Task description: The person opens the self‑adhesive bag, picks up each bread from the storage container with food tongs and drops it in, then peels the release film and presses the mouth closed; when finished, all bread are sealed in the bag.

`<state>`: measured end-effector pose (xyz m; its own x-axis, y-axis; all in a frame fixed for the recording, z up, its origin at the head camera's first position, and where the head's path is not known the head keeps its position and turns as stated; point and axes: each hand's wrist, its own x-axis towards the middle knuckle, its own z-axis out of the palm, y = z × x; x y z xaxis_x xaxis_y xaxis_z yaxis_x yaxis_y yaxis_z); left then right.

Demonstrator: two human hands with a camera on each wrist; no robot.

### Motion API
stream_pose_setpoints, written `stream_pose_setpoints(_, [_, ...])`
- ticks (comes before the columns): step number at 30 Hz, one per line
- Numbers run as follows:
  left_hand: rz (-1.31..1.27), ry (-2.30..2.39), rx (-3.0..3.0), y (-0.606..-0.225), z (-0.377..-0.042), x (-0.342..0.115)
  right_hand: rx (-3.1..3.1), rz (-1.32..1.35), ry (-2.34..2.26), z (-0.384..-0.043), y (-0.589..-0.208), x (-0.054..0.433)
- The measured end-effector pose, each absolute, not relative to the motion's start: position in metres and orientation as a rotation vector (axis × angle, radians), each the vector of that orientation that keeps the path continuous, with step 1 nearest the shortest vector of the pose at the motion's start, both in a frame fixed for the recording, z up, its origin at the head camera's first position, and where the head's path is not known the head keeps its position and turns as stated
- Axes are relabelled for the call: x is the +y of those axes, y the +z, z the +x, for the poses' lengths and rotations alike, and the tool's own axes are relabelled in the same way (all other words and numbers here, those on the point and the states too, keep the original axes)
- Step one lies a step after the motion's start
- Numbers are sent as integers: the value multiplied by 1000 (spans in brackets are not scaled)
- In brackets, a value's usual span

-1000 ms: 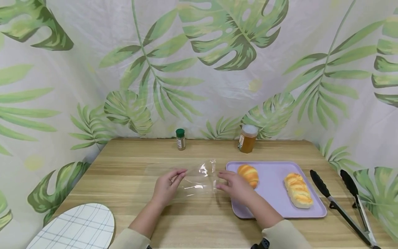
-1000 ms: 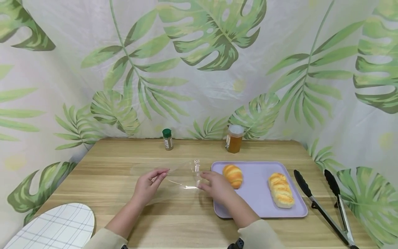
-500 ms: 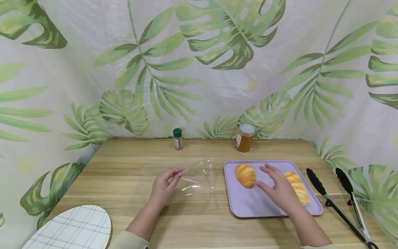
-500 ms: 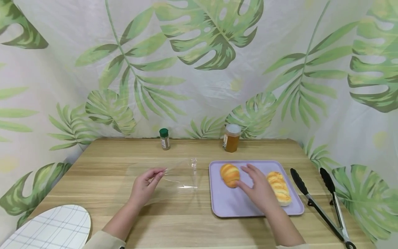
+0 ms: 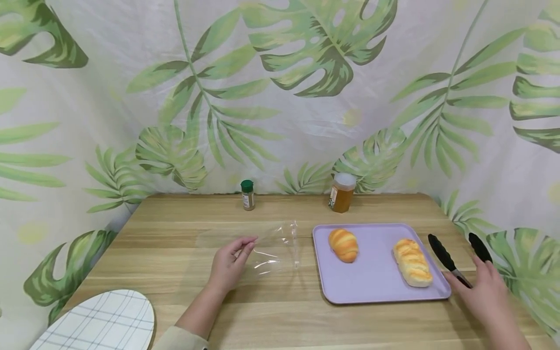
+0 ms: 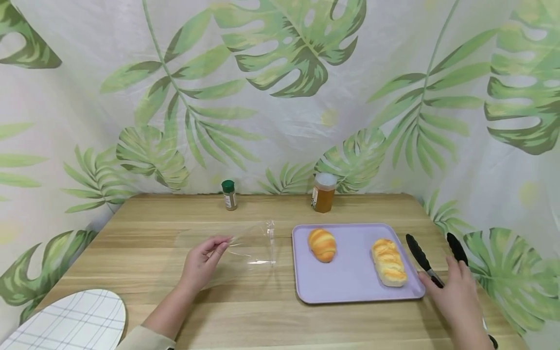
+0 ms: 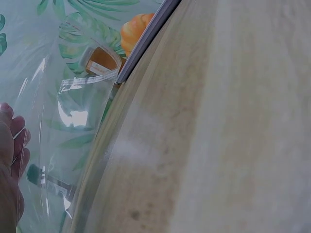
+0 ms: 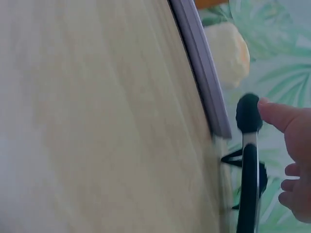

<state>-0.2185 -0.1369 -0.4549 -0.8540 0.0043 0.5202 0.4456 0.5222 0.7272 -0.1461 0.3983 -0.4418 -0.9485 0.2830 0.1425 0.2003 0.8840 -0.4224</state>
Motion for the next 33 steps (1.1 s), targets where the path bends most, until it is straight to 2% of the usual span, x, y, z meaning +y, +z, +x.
stream_pose_setpoints(5, [-370, -1297, -2304, -457, -219, -137, -2905, -516, 627, -142, -453, 421])
stream_pose_setpoints(12, [-376, -1287, -2298, -458, -219, -136, -2995, -875, 705, -145, -455, 433])
stream_pose_setpoints(27, [-352, -1314, -2315, -455, -215, -136, -2891, -1015, 791, -141, -457, 435])
stream_pose_setpoints(33, [-378, -1291, -2296, -456, -216, -136, -2781, -981, 794, -135, -455, 432])
